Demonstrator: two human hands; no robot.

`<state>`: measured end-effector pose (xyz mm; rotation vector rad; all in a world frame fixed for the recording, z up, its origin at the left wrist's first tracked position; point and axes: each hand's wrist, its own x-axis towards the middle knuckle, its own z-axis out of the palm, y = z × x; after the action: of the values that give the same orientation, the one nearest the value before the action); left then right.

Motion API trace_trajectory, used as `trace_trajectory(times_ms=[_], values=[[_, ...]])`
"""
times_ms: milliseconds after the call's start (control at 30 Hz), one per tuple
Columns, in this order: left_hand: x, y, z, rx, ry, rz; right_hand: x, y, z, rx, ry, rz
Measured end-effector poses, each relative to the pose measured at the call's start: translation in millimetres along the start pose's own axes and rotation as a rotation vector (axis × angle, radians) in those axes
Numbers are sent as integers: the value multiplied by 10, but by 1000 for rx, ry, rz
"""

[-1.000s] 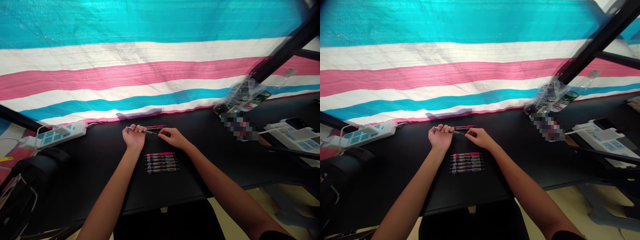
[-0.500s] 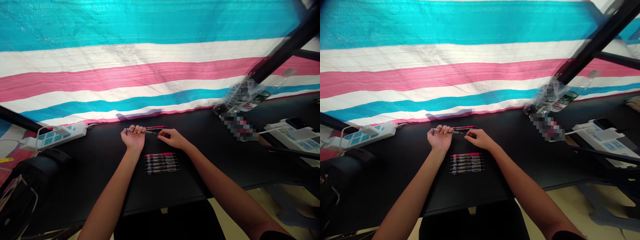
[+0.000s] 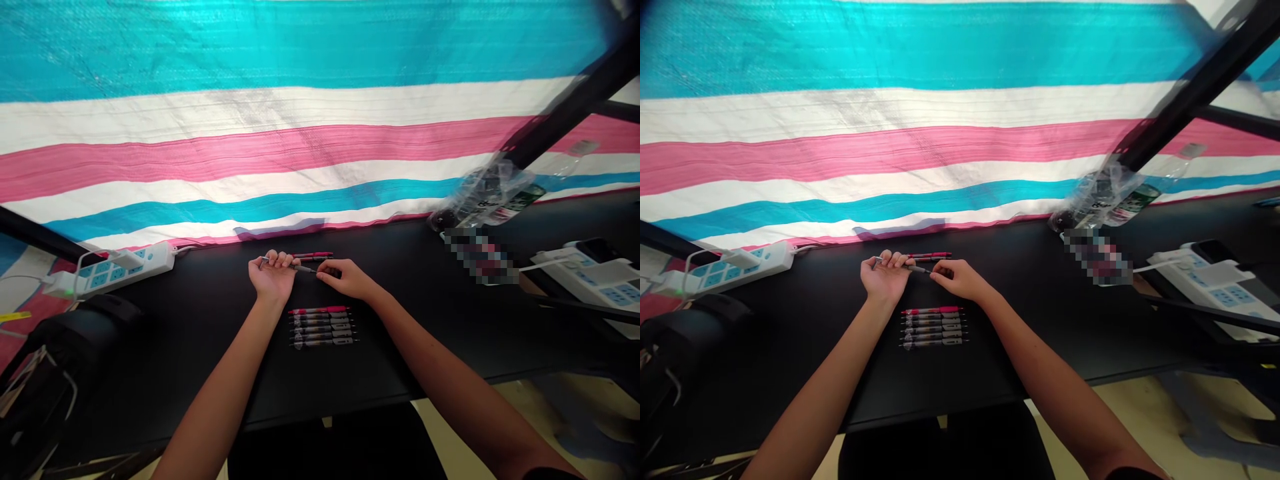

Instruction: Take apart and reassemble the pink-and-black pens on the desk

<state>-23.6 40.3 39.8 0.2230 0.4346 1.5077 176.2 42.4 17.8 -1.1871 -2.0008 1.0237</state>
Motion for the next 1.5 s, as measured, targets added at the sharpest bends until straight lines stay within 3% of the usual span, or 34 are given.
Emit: trace_trajectory(times_ms=[200,433,833,1500], values=[[-18,-46,31,-67,59,-21,9,17,23,37,3,-6],[-24,-81,14,-82,33,-61,31,-11,137,34,64,-83],[-20,-81,37,-34,105,-12,58,21,200,11,180,-163],[-33,-62,67,-133,68,-11,70,-4,198,11,206,-186]])
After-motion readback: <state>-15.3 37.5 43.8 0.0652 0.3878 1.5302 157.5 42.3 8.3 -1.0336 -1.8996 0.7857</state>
